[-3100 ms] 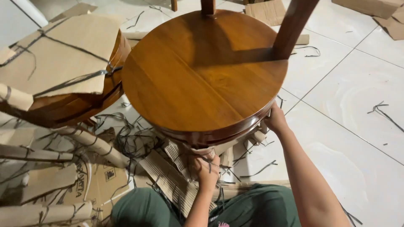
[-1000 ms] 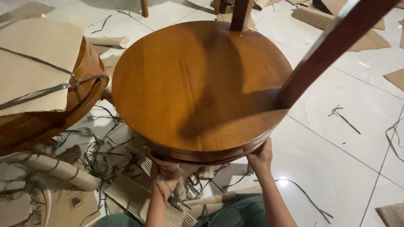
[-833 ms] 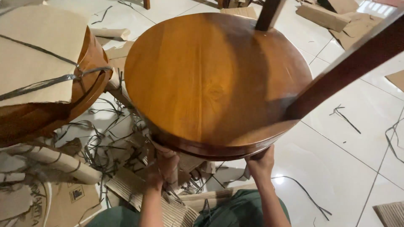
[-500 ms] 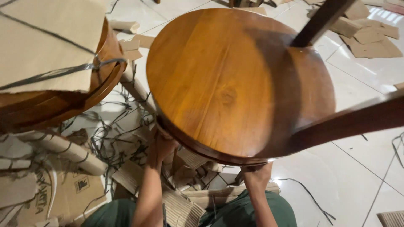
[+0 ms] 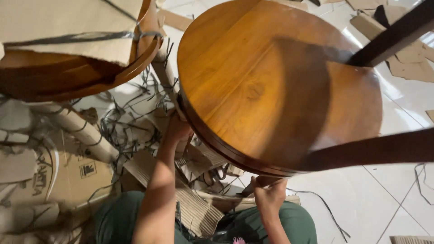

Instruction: Wrapping cardboard around the legs and frame of wooden chairs and securing the wrapping with plastic ties.

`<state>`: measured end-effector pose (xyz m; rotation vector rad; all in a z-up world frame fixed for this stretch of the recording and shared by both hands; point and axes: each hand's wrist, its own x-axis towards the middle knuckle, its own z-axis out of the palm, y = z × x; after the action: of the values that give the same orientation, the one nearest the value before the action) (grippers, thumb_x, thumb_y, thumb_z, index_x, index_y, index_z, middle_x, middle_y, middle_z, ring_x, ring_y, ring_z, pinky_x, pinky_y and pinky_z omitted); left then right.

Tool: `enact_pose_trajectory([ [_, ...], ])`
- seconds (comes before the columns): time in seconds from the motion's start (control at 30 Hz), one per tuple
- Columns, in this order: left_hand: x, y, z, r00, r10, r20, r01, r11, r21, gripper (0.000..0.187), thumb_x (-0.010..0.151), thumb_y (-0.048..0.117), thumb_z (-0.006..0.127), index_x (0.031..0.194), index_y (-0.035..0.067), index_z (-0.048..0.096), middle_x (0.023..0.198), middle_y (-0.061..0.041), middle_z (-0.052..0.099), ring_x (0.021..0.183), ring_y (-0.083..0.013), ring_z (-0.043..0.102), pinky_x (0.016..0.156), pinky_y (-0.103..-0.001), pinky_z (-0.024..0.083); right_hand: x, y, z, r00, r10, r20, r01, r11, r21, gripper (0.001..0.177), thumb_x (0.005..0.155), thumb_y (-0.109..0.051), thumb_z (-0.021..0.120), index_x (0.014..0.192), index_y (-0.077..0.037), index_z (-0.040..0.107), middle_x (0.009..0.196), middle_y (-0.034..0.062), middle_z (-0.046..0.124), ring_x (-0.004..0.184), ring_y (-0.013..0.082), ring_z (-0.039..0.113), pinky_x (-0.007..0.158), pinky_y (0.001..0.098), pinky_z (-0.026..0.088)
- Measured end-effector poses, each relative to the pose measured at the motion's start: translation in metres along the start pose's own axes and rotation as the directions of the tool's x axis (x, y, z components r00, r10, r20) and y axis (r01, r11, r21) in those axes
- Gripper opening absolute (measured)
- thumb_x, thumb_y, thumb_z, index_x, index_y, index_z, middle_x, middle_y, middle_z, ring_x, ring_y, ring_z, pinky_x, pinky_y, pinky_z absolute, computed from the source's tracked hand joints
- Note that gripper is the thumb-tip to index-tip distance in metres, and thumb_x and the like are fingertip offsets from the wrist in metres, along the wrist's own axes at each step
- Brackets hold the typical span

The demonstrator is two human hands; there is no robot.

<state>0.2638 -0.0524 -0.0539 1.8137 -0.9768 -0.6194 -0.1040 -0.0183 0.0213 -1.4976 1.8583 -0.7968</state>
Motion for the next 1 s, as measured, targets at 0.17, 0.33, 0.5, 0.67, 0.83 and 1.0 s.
enact_pose_trajectory([
  [0.17,-0.036,0.070,-0.028,0.992,0.091,-0.088,-0.084,0.993,0.083,0.019,0.073,0.013,0.061,0.090,0.007,0.068,0.104,-0.014,0.071,0.109,-0.0334,0.064,0.093,-0.041,0.053,-0.002,0.014,0.002,0.999,-0.031,-0.035,0.029,0.997,-0.076,0.060,0.063,-0.037,0.089,0.107,-0.012,0.055,0.098,0.0085,0.069,0.092,0.0310,0.067,0.082,0.0428,0.050],
  [0.33,-0.074,0.061,-0.017,0.948,0.162,-0.274,-0.233,0.940,-0.250,0.027,0.075,0.001,0.071,0.102,0.005,0.069,0.094,-0.014,0.076,0.087,-0.0252,0.071,0.065,-0.042,0.052,-0.005,0.021,0.000,1.000,-0.003,0.015,0.005,0.989,-0.148,0.063,0.063,-0.042,0.087,0.109,-0.012,0.056,0.094,0.0090,0.068,0.088,0.0322,0.066,0.080,0.0443,0.048],
  [0.5,-0.208,0.097,-0.034,0.839,-0.483,0.250,0.472,0.875,0.108,0.108,0.087,-0.003,0.066,0.162,0.012,-0.010,0.170,-0.012,0.004,0.152,-0.0284,0.026,0.121,-0.036,0.035,-0.006,0.041,0.004,0.985,-0.172,-0.001,0.170,0.975,-0.145,0.065,0.071,-0.048,0.083,0.110,-0.009,0.048,0.085,0.0098,0.067,0.081,0.0353,0.066,0.073,0.0478,0.047],
  [0.67,-0.269,-0.003,0.046,0.757,-0.266,0.597,-0.072,0.874,0.481,0.102,0.075,-0.004,0.068,0.161,0.014,0.015,0.165,-0.023,0.023,0.153,-0.0521,0.008,0.122,-0.069,0.005,-0.027,0.062,0.007,0.883,-0.464,-0.071,0.468,0.882,0.053,0.060,0.074,-0.007,0.087,0.119,0.000,0.047,0.103,0.0194,0.057,0.099,0.0434,0.067,0.089,0.0526,0.059],
  [0.83,-0.269,-0.041,0.086,0.822,-0.113,0.558,-0.269,0.787,0.556,0.055,0.086,-0.004,0.067,0.136,0.015,0.053,0.140,-0.014,0.052,0.148,-0.0461,0.029,0.120,-0.070,0.007,-0.049,0.103,0.025,0.873,-0.487,0.036,0.446,0.826,0.345,0.093,0.074,0.011,0.080,0.148,0.010,0.025,0.136,0.0331,0.035,0.133,0.0581,0.041,0.102,0.0660,0.046],
  [1.0,-0.257,-0.076,0.095,0.930,0.143,0.339,-0.337,0.702,0.627,0.015,0.091,0.016,0.068,0.104,0.021,0.068,0.102,-0.006,0.067,0.108,-0.0310,0.068,0.105,-0.057,0.042,-0.007,0.158,0.038,0.910,-0.364,0.197,0.274,0.887,0.372,0.074,0.079,0.012,0.075,0.146,0.003,0.046,0.139,0.0310,0.055,0.135,0.0513,0.047,0.107,0.0609,0.045],
])
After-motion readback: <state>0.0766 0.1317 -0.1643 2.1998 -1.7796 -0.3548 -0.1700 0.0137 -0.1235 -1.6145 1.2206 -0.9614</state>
